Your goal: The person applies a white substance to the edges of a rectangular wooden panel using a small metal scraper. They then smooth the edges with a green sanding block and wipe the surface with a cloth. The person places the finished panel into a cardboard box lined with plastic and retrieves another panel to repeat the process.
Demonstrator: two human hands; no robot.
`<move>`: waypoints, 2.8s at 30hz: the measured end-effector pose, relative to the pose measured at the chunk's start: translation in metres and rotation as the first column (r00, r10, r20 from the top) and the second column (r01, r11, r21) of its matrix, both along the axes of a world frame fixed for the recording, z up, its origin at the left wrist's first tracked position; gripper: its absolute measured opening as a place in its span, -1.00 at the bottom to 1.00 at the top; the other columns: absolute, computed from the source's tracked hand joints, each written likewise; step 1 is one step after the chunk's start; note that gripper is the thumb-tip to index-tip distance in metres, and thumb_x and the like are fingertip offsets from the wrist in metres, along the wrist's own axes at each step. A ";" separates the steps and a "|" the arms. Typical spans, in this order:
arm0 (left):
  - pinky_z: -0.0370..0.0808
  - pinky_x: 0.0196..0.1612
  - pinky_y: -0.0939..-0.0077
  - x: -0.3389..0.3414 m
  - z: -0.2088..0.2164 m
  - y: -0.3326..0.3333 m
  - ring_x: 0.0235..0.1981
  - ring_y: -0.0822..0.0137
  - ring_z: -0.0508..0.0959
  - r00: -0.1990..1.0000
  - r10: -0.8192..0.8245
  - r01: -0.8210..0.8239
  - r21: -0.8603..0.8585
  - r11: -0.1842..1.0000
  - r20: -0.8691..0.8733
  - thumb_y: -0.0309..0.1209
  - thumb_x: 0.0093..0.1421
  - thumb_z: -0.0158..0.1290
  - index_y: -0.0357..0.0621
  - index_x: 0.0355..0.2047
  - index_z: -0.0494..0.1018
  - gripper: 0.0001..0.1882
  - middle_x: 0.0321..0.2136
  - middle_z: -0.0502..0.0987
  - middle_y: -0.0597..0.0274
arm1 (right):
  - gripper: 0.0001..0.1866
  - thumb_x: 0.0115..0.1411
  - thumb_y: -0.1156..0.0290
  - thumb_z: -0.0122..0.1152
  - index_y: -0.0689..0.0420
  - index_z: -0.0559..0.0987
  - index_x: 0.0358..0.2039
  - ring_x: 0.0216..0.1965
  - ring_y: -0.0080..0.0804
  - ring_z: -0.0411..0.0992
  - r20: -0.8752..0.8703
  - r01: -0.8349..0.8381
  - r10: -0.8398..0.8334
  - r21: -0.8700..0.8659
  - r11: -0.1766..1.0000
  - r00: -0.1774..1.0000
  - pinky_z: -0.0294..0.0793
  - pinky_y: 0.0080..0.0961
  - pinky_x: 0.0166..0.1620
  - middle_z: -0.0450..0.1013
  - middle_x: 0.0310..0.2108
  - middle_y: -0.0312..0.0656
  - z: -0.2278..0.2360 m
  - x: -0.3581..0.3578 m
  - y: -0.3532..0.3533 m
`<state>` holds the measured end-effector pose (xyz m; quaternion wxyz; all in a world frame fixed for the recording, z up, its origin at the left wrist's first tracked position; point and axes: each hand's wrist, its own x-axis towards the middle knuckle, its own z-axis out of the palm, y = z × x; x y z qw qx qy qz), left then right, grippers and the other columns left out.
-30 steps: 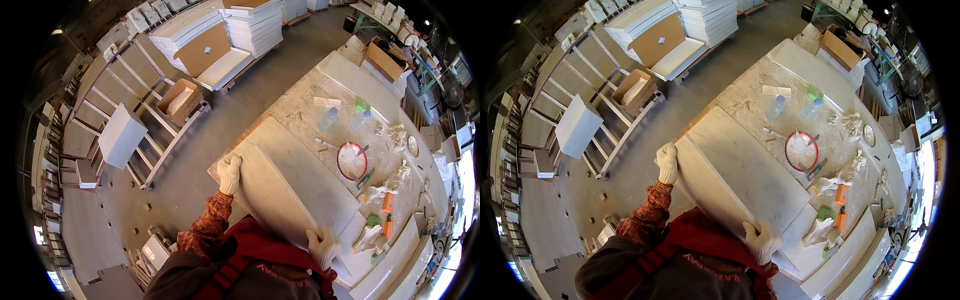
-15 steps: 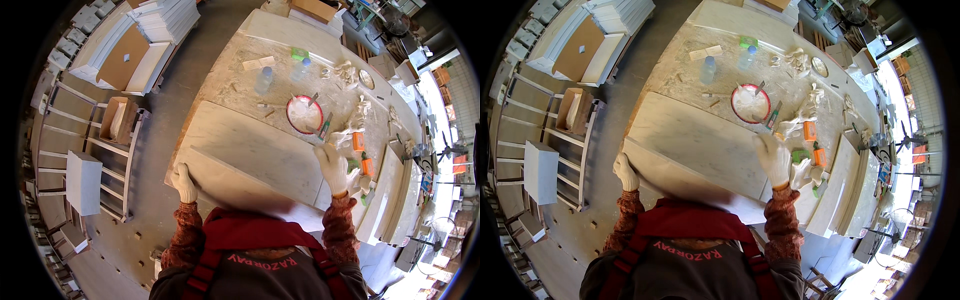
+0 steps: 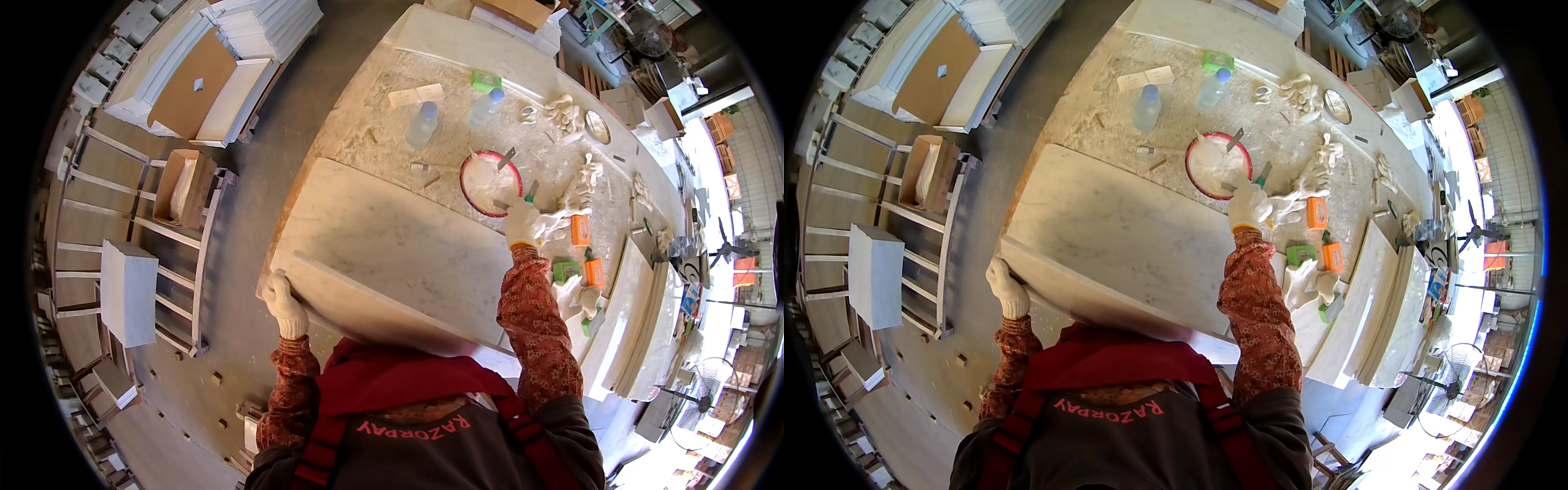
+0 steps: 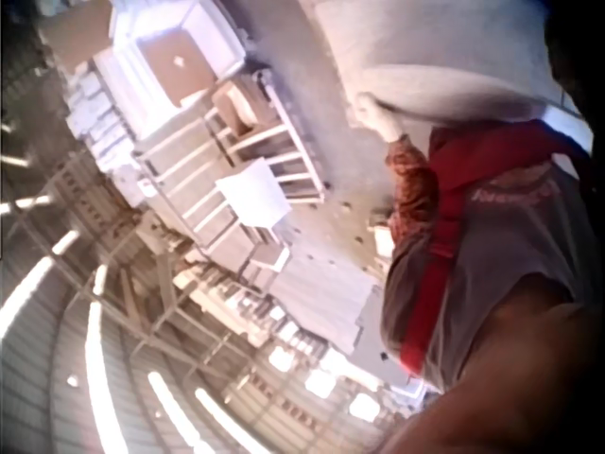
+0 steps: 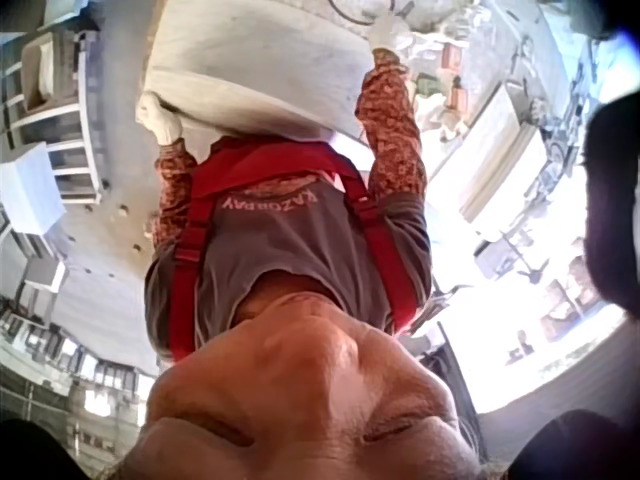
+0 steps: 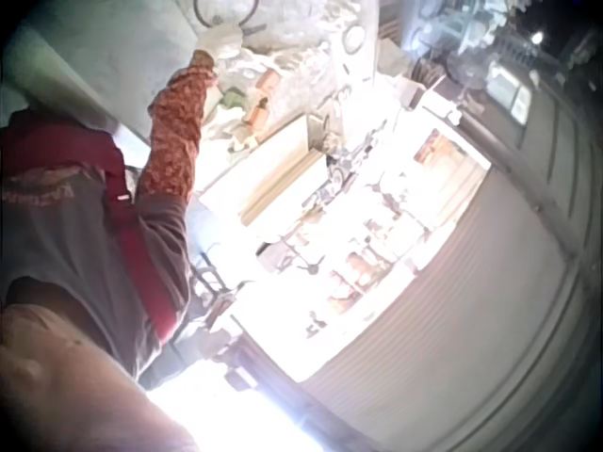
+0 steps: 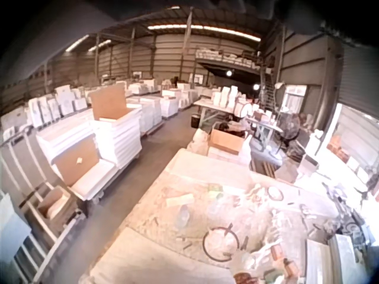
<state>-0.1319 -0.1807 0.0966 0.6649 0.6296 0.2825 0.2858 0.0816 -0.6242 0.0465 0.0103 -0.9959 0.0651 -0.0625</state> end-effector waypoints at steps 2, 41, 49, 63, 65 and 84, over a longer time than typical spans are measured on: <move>-0.04 -0.55 0.54 -0.003 0.001 -0.002 -0.60 0.61 0.02 0.999 0.034 -0.034 -0.022 0.999 0.002 -0.33 0.32 -0.04 -0.02 -0.70 0.10 -0.56 -0.68 0.07 0.56 | -0.80 0.18 0.27 0.11 0.04 0.65 -0.33 -0.30 0.01 0.58 0.088 -0.001 -0.008 0.101 0.995 0.996 0.52 -0.05 -0.22 0.58 -0.41 -0.02 0.006 0.003 0.003; 0.06 -0.51 0.61 -0.035 0.015 0.004 -0.58 0.61 0.15 0.973 -0.136 0.172 -0.188 0.967 0.188 -0.42 0.17 0.02 -0.10 -0.68 0.26 -0.71 -0.62 0.22 0.51 | -0.84 0.30 0.52 0.13 0.24 0.55 -0.13 -0.46 -0.63 0.42 -0.005 -0.005 0.564 1.000 0.016 0.825 0.38 -0.68 -0.40 0.51 -0.38 -0.25 0.227 -0.147 0.219; 0.08 -0.49 0.62 -0.038 0.028 0.004 -0.56 0.60 0.17 0.966 -0.166 0.198 -0.153 0.968 0.199 -0.44 0.17 0.01 -0.14 -0.67 0.28 -0.72 -0.61 0.25 0.49 | -0.84 0.29 0.57 0.14 0.24 0.57 -0.14 -0.43 -0.61 0.47 0.046 -0.088 0.608 0.995 0.039 0.793 0.43 -0.67 -0.39 0.53 -0.38 -0.24 0.224 -0.159 0.242; 0.09 -0.46 0.61 -0.039 0.024 0.005 -0.54 0.60 0.17 0.966 -0.184 0.207 -0.116 0.972 0.182 -0.41 0.18 0.03 -0.13 -0.66 0.28 -0.71 -0.60 0.22 0.51 | -0.85 0.27 0.56 0.16 0.25 0.60 -0.16 -0.41 -0.55 0.53 0.116 -0.194 0.594 0.979 0.069 0.796 0.47 -0.65 -0.36 0.56 -0.35 -0.20 0.220 -0.164 0.244; 0.09 -0.46 0.61 -0.039 0.026 0.004 -0.53 0.60 0.17 0.965 -0.180 0.207 -0.130 0.970 0.190 -0.41 0.18 0.04 -0.13 -0.66 0.28 -0.71 -0.60 0.22 0.51 | -0.85 0.27 0.56 0.16 0.26 0.60 -0.16 -0.42 -0.56 0.52 0.095 -0.163 0.572 0.984 0.070 0.815 0.47 -0.65 -0.36 0.56 -0.36 -0.21 0.220 -0.164 0.245; 0.04 -0.54 0.61 -0.039 0.022 0.003 -0.59 0.62 0.13 0.980 -0.116 0.135 -0.116 0.984 0.161 -0.45 0.15 -0.04 -0.07 -0.68 0.23 -0.73 -0.64 0.19 0.54 | -0.74 0.35 0.31 0.09 0.25 0.58 -0.14 -0.54 -0.70 0.26 -0.065 -0.004 0.341 0.980 0.198 0.938 0.23 -0.69 -0.47 0.40 -0.50 -0.39 0.132 -0.088 0.156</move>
